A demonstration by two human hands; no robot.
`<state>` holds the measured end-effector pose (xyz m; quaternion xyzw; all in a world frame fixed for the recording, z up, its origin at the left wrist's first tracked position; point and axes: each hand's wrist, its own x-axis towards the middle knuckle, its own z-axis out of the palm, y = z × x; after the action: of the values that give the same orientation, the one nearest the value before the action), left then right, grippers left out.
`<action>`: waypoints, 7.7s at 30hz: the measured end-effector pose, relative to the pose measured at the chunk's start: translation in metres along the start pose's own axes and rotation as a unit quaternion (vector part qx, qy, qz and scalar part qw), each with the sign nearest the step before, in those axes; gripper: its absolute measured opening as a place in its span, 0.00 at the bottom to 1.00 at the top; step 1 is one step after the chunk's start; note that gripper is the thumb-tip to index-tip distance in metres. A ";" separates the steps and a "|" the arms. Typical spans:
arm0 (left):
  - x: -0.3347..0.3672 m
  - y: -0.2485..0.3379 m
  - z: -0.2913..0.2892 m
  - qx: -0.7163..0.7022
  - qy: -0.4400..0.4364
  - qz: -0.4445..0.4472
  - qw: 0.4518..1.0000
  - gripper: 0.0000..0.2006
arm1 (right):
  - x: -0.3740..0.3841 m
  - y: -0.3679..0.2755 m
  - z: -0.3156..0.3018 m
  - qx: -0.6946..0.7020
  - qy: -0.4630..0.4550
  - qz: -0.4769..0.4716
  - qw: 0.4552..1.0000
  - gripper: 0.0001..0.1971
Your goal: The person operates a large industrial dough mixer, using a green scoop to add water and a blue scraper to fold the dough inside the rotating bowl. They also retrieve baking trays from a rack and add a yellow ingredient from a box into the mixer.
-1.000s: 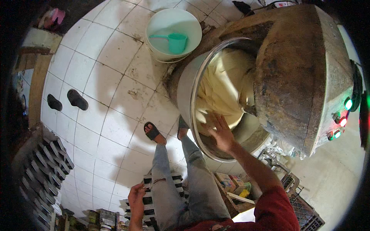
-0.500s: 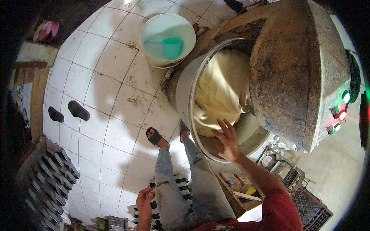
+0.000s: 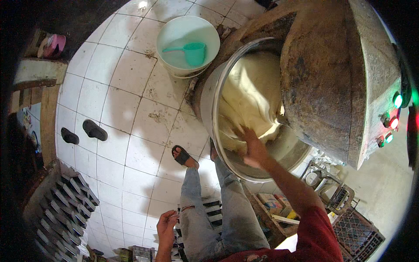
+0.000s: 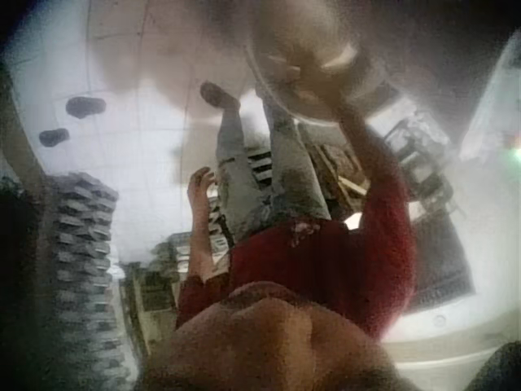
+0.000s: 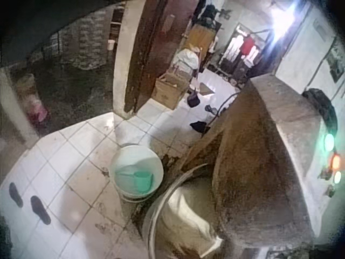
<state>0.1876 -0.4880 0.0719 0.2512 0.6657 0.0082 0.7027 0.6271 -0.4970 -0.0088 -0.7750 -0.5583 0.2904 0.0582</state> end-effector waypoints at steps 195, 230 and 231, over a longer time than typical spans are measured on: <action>0.098 -0.860 0.952 -0.510 0.828 0.159 0.171 0.14 | -0.794 0.351 0.622 -0.333 -0.071 -0.931 0.128 0.19; 0.108 -0.872 0.934 -0.506 0.831 0.140 0.185 0.17 | -0.834 0.360 0.506 -0.322 -0.508 -0.682 0.416 0.32; 0.113 -0.875 0.934 -0.507 0.830 0.129 0.192 0.17 | -0.836 0.366 0.508 -0.321 -0.521 -0.664 0.431 0.33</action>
<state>0.7952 -1.5324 -0.3631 -0.2292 0.6746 0.6381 -0.2919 0.4960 -1.5025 -0.2571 0.1689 -0.8784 0.3110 -0.3213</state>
